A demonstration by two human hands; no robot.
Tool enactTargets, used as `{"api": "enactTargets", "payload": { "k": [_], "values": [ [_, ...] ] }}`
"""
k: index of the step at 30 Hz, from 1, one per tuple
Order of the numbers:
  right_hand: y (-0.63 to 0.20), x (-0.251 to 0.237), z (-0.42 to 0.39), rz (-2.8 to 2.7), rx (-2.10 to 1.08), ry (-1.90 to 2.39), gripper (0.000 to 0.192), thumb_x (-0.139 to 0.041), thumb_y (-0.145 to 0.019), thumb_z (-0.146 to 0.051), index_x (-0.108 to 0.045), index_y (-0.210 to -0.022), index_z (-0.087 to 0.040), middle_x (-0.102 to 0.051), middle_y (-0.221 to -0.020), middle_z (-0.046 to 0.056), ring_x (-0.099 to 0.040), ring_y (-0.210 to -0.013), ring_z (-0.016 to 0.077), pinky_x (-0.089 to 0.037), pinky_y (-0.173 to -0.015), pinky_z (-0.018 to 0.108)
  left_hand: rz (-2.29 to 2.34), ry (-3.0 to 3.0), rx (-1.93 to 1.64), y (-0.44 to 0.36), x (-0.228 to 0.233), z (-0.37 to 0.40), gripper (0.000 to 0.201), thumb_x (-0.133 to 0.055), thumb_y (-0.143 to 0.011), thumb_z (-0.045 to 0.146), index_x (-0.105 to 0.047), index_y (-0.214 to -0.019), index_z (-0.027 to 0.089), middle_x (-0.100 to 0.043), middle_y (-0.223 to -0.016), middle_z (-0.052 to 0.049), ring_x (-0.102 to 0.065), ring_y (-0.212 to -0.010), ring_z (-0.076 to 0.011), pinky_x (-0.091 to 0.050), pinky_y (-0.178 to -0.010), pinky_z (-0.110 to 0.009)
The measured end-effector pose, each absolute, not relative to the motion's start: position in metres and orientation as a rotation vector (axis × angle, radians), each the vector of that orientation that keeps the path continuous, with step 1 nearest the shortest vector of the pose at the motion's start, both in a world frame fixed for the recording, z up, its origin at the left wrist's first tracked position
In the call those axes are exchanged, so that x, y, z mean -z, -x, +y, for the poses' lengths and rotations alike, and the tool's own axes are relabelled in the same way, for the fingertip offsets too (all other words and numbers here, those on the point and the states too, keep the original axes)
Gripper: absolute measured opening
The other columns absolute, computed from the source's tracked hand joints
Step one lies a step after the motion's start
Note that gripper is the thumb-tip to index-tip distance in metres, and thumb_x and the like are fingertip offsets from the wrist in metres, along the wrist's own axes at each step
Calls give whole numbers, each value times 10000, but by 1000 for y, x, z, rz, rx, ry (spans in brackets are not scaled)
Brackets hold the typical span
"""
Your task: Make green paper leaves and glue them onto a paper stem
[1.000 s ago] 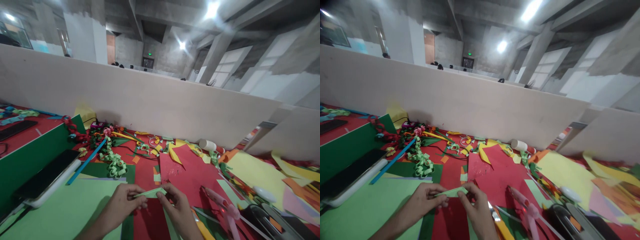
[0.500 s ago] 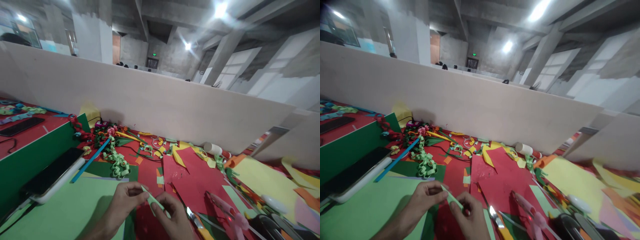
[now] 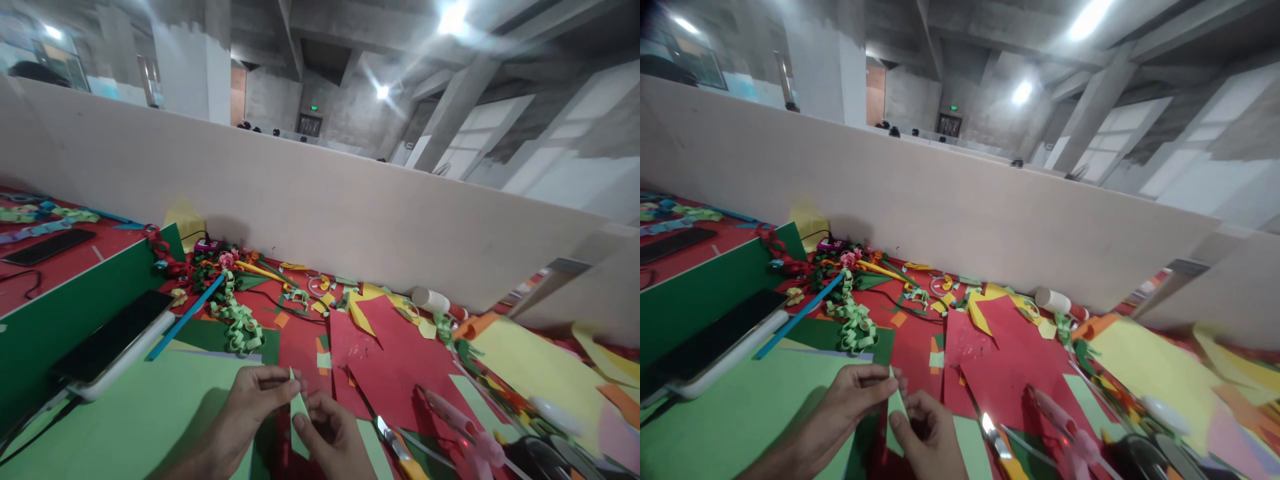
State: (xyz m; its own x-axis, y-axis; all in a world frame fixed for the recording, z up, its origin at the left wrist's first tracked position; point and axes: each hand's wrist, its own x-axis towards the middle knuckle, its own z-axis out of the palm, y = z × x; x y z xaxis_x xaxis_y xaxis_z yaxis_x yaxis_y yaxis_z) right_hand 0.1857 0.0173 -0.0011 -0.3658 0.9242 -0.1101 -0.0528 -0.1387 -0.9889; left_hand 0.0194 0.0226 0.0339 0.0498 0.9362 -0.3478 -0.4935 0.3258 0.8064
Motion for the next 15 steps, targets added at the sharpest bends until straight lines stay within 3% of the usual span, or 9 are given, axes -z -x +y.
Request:
{"api": "enactTargets", "payload": {
  "k": [8, 15],
  "values": [
    [-179, 2, 13, -1283, -1578, 1102, 504, -778, -768, -678, -598, -806, -208, -462, -640, -64, -326, -571, 96, -269, -558, 232, 1067, -543, -1188, -19, -33, 22, 651, -1017, -402, 578, -809, -827, 131, -828, -840, -105, -765, -895, -265, -576, -809, -293],
    [-184, 11, 16, -1322, -1521, 1142, 504, -764, -782, -681, -605, -794, -202, -493, -635, -58, -344, -565, 93, -277, -556, 235, 1008, -651, -1170, -16, -31, 24, 531, -986, -545, 541, -814, -850, 141, -820, -836, -104, -760, -901, -274, -585, -796, -307]
  ]
}}
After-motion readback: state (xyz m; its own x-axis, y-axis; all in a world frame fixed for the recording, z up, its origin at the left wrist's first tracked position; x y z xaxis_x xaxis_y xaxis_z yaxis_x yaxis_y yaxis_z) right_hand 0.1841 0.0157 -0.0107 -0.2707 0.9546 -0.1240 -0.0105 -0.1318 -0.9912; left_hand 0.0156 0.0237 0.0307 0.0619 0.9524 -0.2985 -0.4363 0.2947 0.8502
